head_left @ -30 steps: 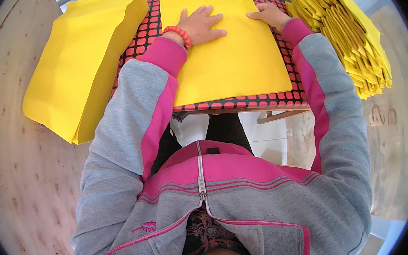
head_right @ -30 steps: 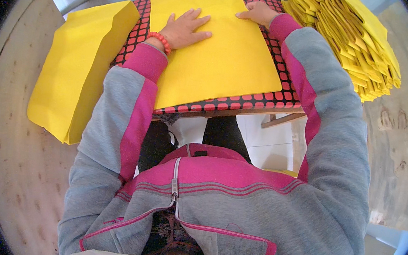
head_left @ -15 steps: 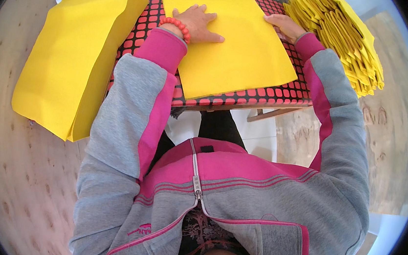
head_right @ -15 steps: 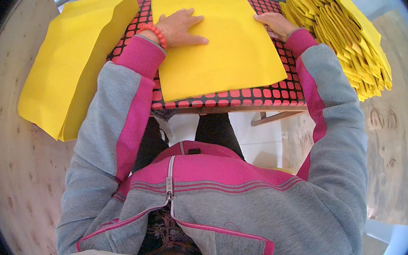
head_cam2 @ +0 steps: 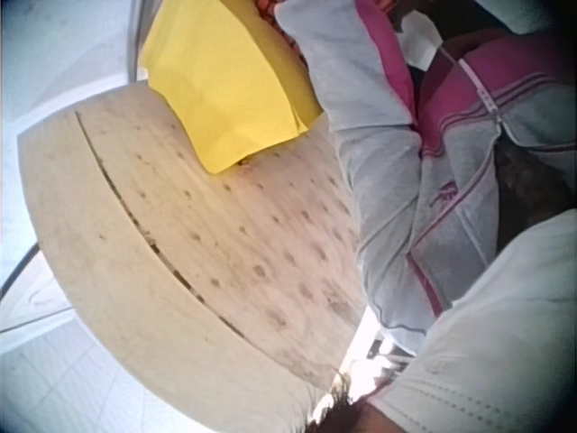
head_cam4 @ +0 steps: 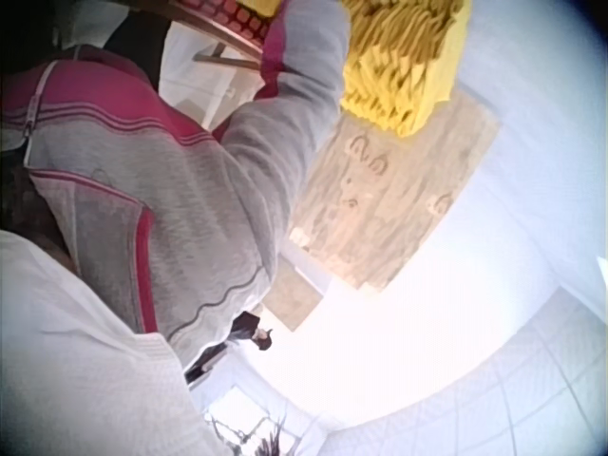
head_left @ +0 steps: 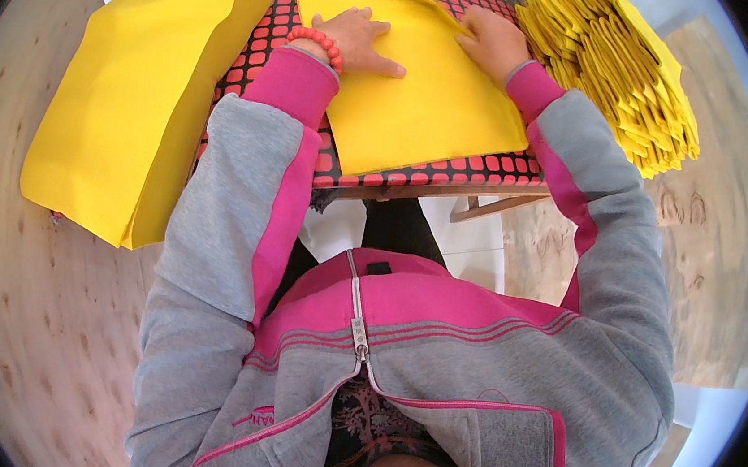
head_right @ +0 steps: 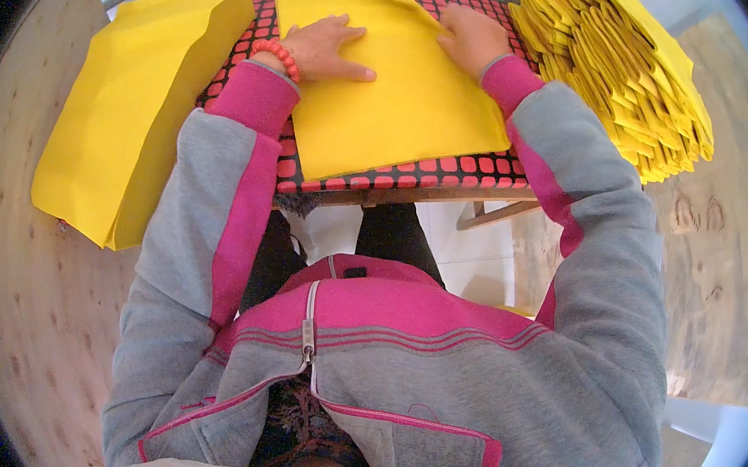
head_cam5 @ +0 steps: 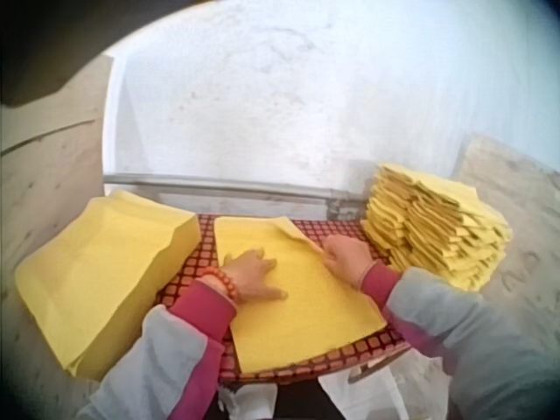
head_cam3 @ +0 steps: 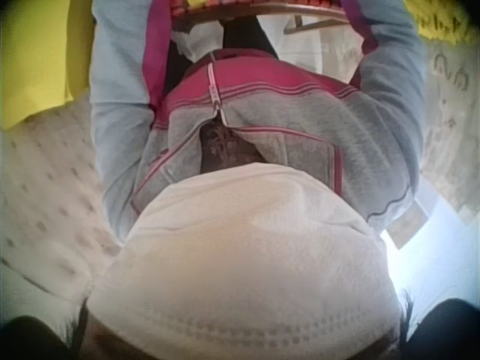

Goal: The person folds yellow paper sheets on a patterned table, repeatedly folding each sheet in half and pressing the creases. They stack the folded sheets and continue folding additional sheets from a nearby pile.

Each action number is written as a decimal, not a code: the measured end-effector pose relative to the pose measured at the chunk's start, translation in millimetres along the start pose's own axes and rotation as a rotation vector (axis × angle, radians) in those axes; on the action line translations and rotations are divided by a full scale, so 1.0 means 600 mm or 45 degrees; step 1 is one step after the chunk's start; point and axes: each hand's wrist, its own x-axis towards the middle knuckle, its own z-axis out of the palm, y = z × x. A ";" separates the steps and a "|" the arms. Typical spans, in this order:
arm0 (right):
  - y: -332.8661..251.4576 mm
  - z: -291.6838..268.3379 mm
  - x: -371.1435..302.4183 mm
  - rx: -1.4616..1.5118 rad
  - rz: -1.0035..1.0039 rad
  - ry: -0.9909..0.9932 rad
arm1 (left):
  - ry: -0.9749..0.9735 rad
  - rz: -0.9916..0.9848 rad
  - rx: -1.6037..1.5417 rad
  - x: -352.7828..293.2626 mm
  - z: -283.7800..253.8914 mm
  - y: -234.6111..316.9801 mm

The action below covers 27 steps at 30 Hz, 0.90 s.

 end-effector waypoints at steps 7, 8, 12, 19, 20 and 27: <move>0.103 -0.010 -0.023 1.550 1.190 -0.775 | -0.012 0.007 -0.060 0.006 -0.003 -0.010; 0.107 -0.004 -0.029 1.572 1.175 -0.767 | -0.022 -0.010 -0.055 0.006 -0.004 -0.008; 0.089 0.004 -0.035 1.019 0.652 -0.629 | -0.040 -0.043 0.013 0.001 -0.014 0.002; -0.001 -0.005 -0.043 -0.233 -0.191 0.034 | -0.087 -0.037 0.075 -0.004 -0.021 0.001; 0.002 -0.009 -0.043 -0.091 -0.032 -0.021 | -0.073 -0.052 0.094 -0.004 -0.020 0.000; 0.111 -0.027 -0.062 1.685 1.267 -0.627 | -0.036 -0.056 0.123 0.003 -0.012 -0.005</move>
